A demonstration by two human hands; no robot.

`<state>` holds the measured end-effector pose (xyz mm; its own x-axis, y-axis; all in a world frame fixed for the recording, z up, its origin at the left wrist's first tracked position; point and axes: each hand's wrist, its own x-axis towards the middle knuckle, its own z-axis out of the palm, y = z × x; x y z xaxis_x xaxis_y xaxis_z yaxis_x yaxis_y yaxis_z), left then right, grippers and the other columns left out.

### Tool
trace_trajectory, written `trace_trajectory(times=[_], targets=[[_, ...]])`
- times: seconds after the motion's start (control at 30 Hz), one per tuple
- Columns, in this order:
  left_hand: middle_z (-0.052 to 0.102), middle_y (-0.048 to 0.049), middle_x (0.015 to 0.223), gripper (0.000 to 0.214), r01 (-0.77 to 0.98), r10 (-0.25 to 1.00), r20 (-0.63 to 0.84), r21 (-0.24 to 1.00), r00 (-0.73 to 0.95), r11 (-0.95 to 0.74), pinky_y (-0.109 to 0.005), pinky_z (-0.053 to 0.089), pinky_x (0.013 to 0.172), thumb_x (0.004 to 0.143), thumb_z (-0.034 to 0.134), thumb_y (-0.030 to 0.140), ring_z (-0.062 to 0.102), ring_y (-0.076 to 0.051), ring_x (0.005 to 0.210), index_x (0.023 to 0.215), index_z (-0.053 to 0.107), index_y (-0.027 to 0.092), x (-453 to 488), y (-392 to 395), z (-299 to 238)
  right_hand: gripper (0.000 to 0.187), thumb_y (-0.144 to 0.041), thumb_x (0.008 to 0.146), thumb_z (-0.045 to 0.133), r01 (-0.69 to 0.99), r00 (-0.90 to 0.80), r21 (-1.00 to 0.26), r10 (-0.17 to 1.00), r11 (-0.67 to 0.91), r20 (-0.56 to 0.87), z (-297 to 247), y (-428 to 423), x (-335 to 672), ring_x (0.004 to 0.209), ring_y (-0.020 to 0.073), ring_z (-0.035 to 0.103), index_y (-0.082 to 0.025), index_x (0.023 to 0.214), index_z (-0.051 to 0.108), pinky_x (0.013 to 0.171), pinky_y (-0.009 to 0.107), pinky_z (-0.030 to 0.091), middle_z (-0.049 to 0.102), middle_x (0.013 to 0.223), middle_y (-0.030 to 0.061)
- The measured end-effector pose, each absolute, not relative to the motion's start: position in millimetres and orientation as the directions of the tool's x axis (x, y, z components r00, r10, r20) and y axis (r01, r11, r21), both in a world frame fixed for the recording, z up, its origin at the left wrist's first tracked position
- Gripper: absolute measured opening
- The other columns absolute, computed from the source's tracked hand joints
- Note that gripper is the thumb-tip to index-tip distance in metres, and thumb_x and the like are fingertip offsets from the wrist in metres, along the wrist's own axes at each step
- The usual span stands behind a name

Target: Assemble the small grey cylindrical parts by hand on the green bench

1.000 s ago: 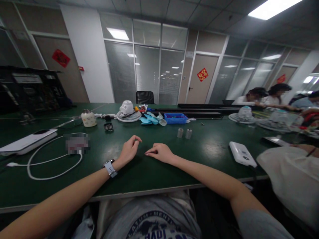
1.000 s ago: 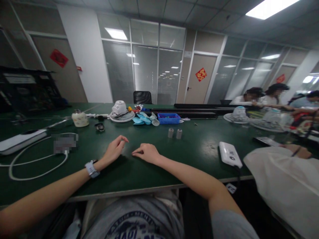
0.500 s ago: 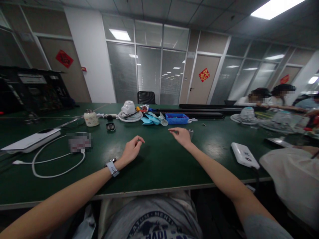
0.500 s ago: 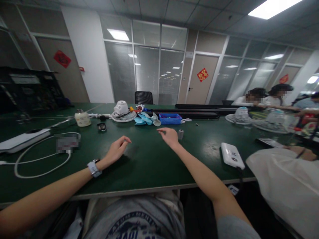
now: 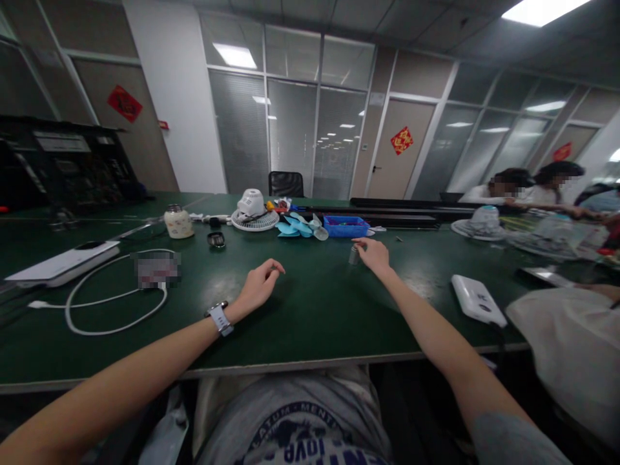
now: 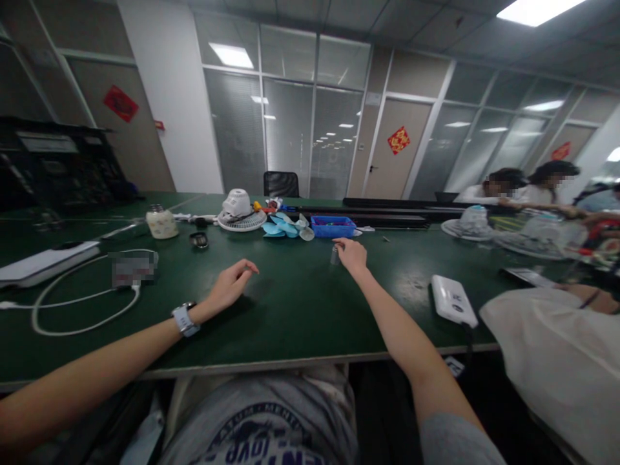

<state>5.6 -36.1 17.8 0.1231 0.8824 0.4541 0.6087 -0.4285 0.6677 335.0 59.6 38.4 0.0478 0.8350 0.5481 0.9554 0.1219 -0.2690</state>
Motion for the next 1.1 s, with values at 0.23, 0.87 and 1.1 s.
trace_trajectory(times=[0.23,0.87,1.1], targets=[[0.049,0.0038,0.061,0.024,0.601,0.885,0.443,0.671,0.145,-0.434,-0.025,0.033,0.054,0.086,0.039,0.029,0.046,-0.014,0.055,0.091,0.061,0.020,5,-38,19,0.056,-0.051,0.082,0.061,0.960,0.149,-0.279,0.828,0.009,0.540,47,57,362,0.110,0.0274,0.061,-0.025,0.131,0.056,0.090,0.038,0.048,0.064,0.123,0.0091],[0.062,0.0018,0.069,0.033,0.537,0.858,0.457,0.674,0.236,-0.507,-0.026,0.041,0.059,0.087,0.049,0.043,0.055,-0.015,0.060,0.109,0.060,0.021,11,-46,23,0.078,-0.050,0.071,0.073,0.558,-0.371,-0.564,0.791,0.609,0.487,46,-23,250,0.062,0.0142,0.063,-0.024,0.138,0.043,0.065,0.028,0.050,0.071,0.086,0.0014],[0.068,-0.0079,0.110,0.038,0.388,0.802,0.545,0.703,0.244,-0.596,-0.036,0.050,0.087,0.080,0.063,0.043,0.065,-0.021,0.095,0.110,0.061,0.020,22,-58,32,0.088,-0.052,0.064,0.078,0.469,-0.553,-0.581,0.734,0.666,0.395,22,-53,203,0.065,0.0177,0.066,-0.023,0.138,0.040,0.064,0.029,0.049,0.069,0.078,-0.0019]])
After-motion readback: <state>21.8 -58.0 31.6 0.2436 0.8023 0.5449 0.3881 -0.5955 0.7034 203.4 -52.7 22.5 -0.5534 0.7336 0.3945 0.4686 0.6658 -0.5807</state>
